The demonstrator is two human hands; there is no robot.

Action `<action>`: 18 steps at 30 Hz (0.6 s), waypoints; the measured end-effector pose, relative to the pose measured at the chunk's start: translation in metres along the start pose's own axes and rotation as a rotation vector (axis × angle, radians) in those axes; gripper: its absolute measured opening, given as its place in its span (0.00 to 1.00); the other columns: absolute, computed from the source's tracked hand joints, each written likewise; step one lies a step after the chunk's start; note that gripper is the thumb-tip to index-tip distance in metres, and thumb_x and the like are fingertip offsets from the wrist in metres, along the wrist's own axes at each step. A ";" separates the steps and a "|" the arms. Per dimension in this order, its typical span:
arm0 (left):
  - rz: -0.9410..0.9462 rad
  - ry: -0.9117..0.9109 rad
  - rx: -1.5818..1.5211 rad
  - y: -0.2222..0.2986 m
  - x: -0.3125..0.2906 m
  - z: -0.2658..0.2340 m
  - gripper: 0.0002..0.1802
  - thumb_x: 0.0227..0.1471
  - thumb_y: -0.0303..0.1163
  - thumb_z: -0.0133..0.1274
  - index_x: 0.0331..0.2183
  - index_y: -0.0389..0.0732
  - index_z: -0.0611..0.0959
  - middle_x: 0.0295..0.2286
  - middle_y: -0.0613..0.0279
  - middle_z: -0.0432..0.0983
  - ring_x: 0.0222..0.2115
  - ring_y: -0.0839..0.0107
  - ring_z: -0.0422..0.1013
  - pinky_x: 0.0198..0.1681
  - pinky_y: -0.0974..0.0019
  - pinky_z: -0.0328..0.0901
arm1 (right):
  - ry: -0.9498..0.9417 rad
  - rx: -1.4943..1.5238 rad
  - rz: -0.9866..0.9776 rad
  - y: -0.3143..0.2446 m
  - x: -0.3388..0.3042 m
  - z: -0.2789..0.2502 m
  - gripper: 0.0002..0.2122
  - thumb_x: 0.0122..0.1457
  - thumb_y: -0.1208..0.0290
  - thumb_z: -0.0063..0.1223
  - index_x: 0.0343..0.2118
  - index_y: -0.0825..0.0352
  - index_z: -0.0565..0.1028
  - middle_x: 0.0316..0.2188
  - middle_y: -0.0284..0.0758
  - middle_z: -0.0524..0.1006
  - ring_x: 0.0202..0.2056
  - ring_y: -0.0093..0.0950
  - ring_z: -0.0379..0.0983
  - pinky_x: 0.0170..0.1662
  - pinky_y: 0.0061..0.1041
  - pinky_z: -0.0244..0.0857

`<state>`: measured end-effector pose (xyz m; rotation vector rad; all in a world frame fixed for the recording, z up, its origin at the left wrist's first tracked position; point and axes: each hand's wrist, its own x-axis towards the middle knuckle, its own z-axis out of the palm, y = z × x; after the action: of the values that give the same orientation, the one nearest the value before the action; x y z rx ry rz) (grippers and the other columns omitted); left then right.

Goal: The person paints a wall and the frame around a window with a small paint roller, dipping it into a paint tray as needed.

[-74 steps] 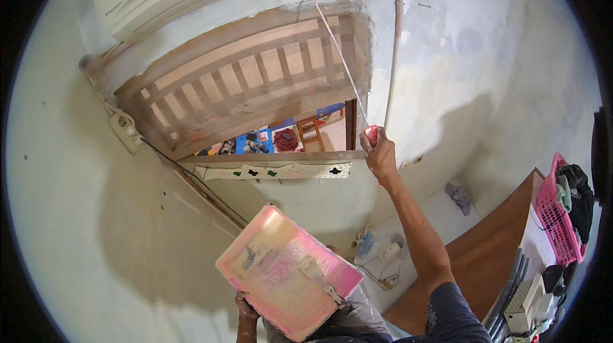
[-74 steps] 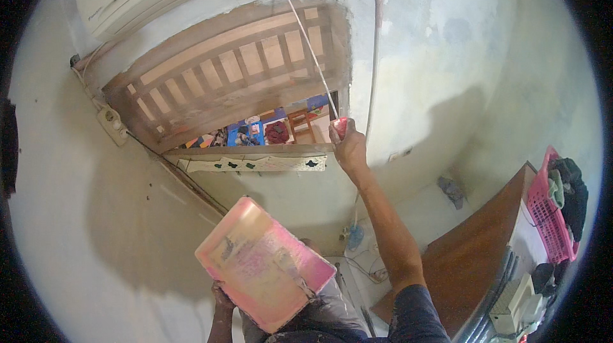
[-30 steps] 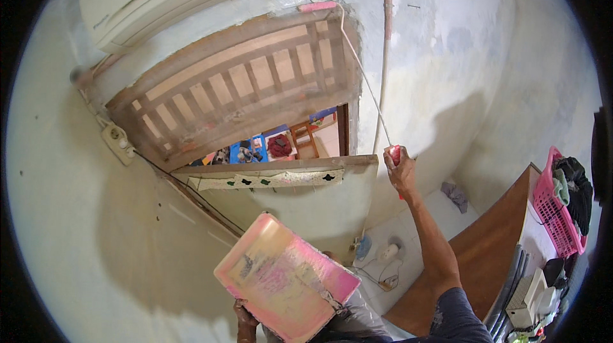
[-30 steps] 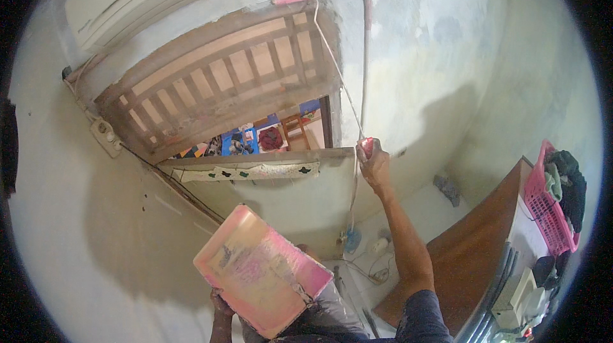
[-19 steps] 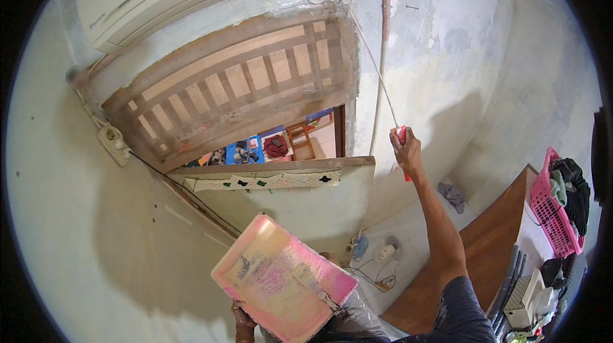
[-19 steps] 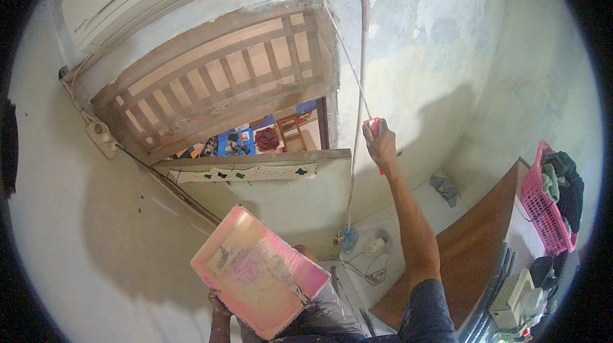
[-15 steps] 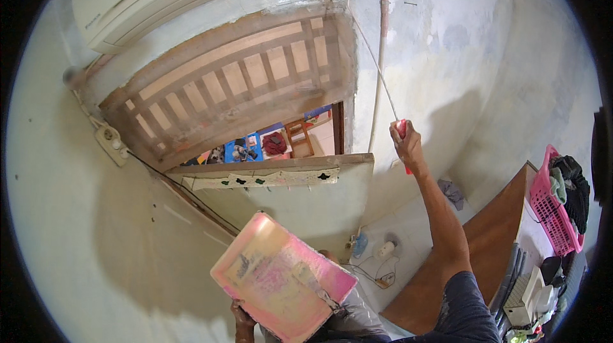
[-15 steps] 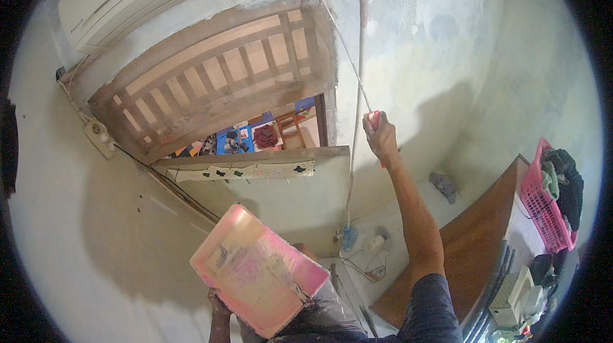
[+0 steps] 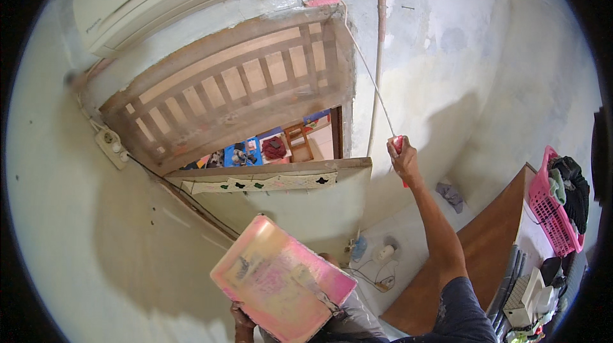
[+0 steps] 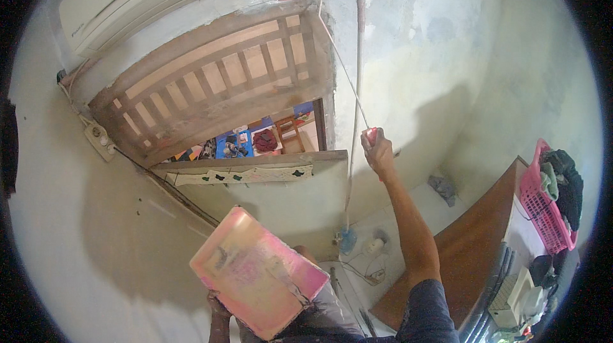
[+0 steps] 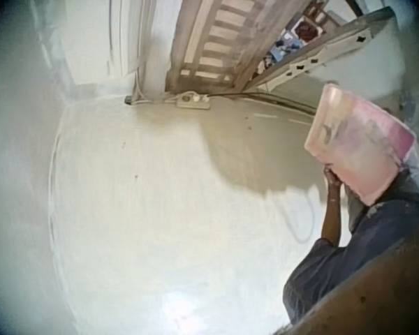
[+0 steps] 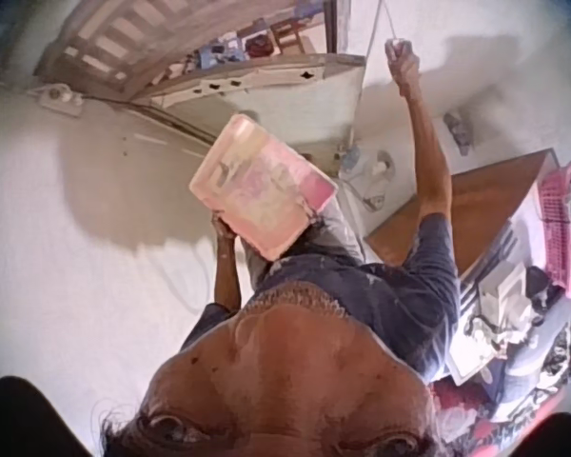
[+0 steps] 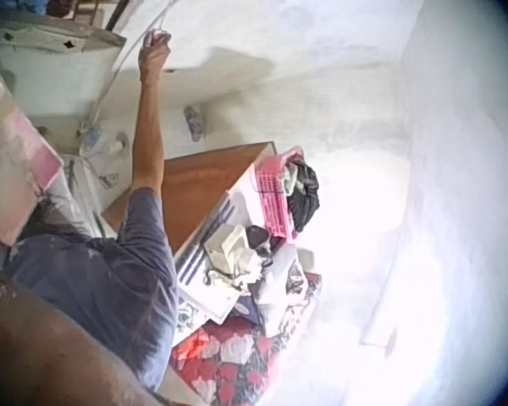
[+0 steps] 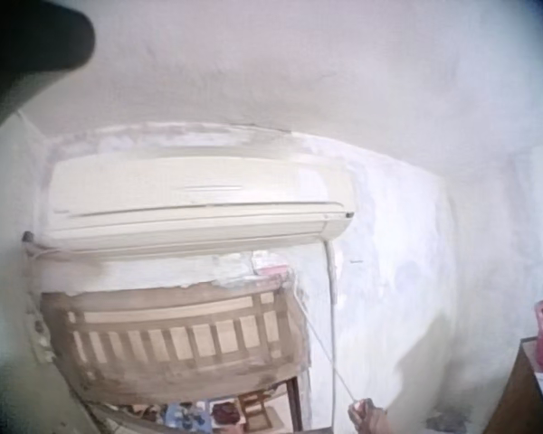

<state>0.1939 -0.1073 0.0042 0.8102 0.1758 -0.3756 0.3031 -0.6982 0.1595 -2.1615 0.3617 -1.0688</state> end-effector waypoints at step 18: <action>0.042 -0.009 0.045 -0.005 -0.004 -0.043 0.39 0.37 0.44 0.50 0.53 0.37 0.65 0.47 0.51 0.67 0.46 0.52 0.65 0.51 0.53 0.62 | 0.029 -0.014 0.102 -0.009 -0.010 -0.015 0.10 0.56 0.68 0.52 0.34 0.70 0.71 0.22 0.44 0.76 0.24 0.35 0.75 0.28 0.30 0.66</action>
<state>0.1884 -0.0776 -0.0274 0.8553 0.1422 -0.3443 0.2846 -0.6939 0.1663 -2.1176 0.4884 -1.0442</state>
